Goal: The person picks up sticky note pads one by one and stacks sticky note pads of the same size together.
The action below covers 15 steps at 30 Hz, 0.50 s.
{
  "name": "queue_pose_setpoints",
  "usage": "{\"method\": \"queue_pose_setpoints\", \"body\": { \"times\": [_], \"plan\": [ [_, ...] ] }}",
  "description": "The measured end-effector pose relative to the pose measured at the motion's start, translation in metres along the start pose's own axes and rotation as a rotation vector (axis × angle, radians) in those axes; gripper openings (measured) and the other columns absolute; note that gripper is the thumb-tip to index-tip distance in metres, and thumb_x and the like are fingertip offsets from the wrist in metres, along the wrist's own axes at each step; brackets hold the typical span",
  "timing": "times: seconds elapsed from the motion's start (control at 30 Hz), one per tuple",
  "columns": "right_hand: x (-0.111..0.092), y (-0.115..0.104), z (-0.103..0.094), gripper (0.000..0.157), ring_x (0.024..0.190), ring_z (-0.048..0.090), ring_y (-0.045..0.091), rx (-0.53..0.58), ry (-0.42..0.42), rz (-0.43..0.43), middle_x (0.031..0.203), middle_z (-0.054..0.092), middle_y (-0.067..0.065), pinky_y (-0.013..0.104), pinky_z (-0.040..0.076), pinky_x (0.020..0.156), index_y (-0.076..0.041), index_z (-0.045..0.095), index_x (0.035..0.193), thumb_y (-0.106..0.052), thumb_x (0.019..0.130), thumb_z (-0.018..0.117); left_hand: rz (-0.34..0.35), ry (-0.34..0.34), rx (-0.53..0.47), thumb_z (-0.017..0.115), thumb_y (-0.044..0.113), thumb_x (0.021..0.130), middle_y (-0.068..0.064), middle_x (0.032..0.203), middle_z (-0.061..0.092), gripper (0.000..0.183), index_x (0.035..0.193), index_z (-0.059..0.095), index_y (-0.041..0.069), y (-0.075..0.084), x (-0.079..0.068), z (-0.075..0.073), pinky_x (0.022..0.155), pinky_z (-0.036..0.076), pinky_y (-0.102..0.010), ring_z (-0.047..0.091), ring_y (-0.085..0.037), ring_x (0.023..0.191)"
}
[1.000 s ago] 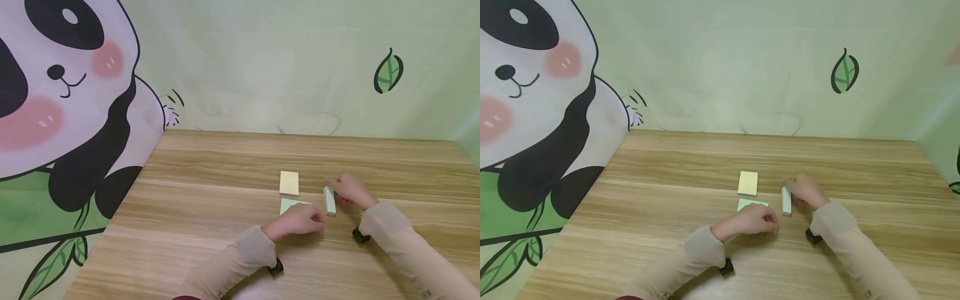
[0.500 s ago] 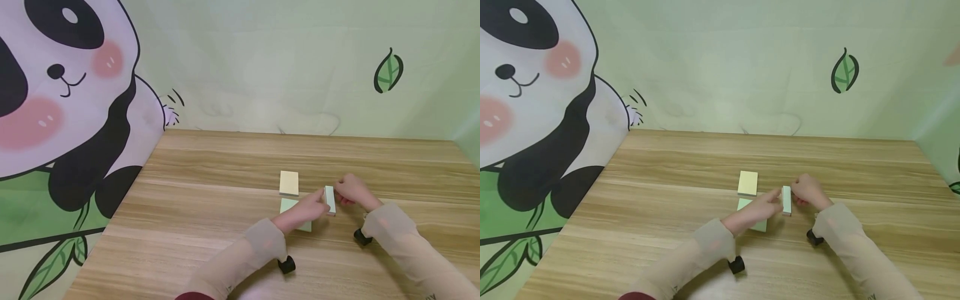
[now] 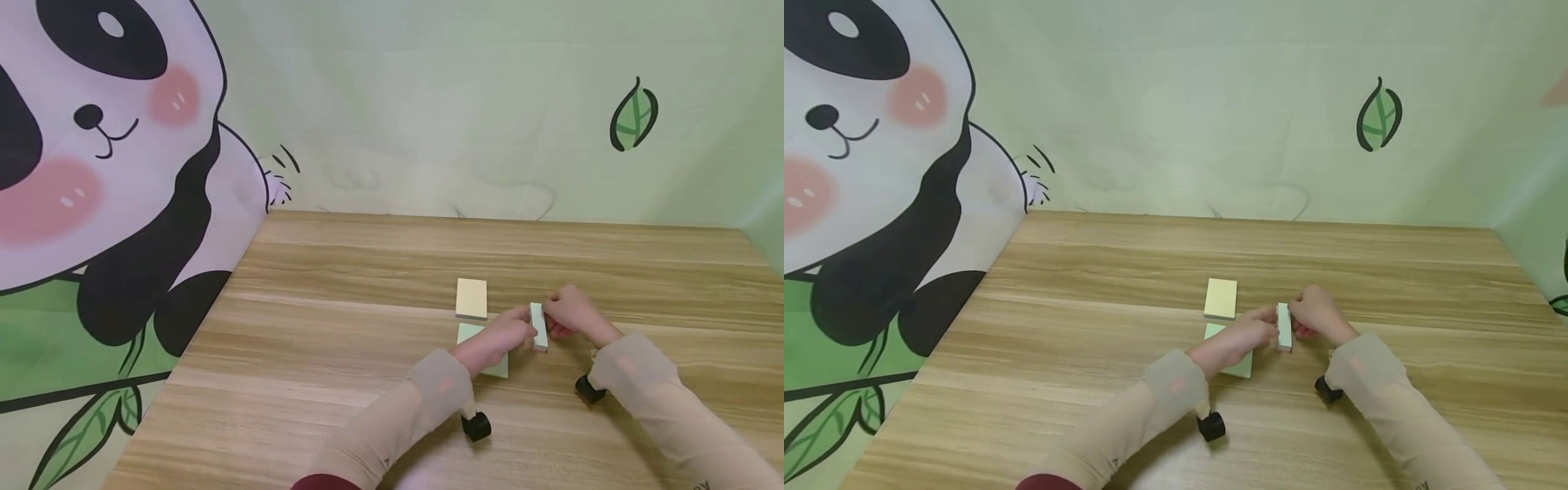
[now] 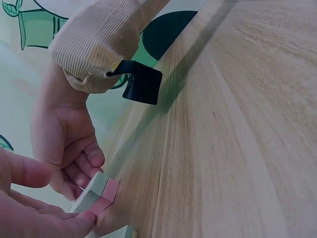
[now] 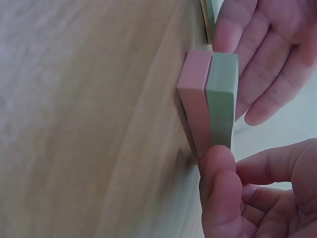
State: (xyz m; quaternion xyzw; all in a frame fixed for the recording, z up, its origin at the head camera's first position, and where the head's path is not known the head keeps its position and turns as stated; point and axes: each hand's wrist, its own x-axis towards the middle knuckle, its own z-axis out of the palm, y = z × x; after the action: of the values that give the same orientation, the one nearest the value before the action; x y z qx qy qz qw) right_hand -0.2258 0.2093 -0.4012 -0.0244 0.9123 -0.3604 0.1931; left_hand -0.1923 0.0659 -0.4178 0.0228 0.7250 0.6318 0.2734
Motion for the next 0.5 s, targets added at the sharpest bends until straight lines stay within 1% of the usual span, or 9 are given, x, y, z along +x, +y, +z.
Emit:
{"method": "queue_pose_setpoints", "body": {
  "times": [0.1,0.37,0.5],
  "plan": [
    [0.0010,0.0013,0.0008,0.026,0.044,0.055,0.008,0.009,-0.005,-0.003,0.052,0.054,0.002,0.025,0.048,0.045,0.006,0.054,0.073,-0.008,0.084,0.035,-0.003,0.011,-0.002,0.049,0.002,0.082,-0.004,0.125,0.051,0.043,0.124,0.049,0.008,-0.0004,0.0013,0.0003,0.101,0.028,-0.040,0.040,-0.020,0.120],
    [0.0018,0.0031,0.0026,0.026,0.044,0.054,0.008,0.005,-0.012,0.009,0.052,0.055,0.002,0.024,0.048,0.045,0.005,0.054,0.074,-0.009,0.084,0.036,-0.009,0.023,-0.007,0.049,0.001,0.082,-0.006,0.128,0.049,0.046,0.127,0.046,0.007,0.0002,0.0016,0.0006,0.102,0.029,-0.039,0.040,-0.020,0.122],
    [0.0016,0.0036,0.0034,0.026,0.044,0.054,0.008,0.001,-0.013,0.009,0.052,0.054,0.002,0.024,0.047,0.045,0.005,0.055,0.074,-0.009,0.085,0.036,0.006,0.015,-0.029,0.048,-0.001,0.080,-0.007,0.124,0.052,0.046,0.125,0.047,0.006,0.0002,0.0006,0.0002,0.101,0.029,-0.037,0.043,-0.019,0.117]
  ]
}}
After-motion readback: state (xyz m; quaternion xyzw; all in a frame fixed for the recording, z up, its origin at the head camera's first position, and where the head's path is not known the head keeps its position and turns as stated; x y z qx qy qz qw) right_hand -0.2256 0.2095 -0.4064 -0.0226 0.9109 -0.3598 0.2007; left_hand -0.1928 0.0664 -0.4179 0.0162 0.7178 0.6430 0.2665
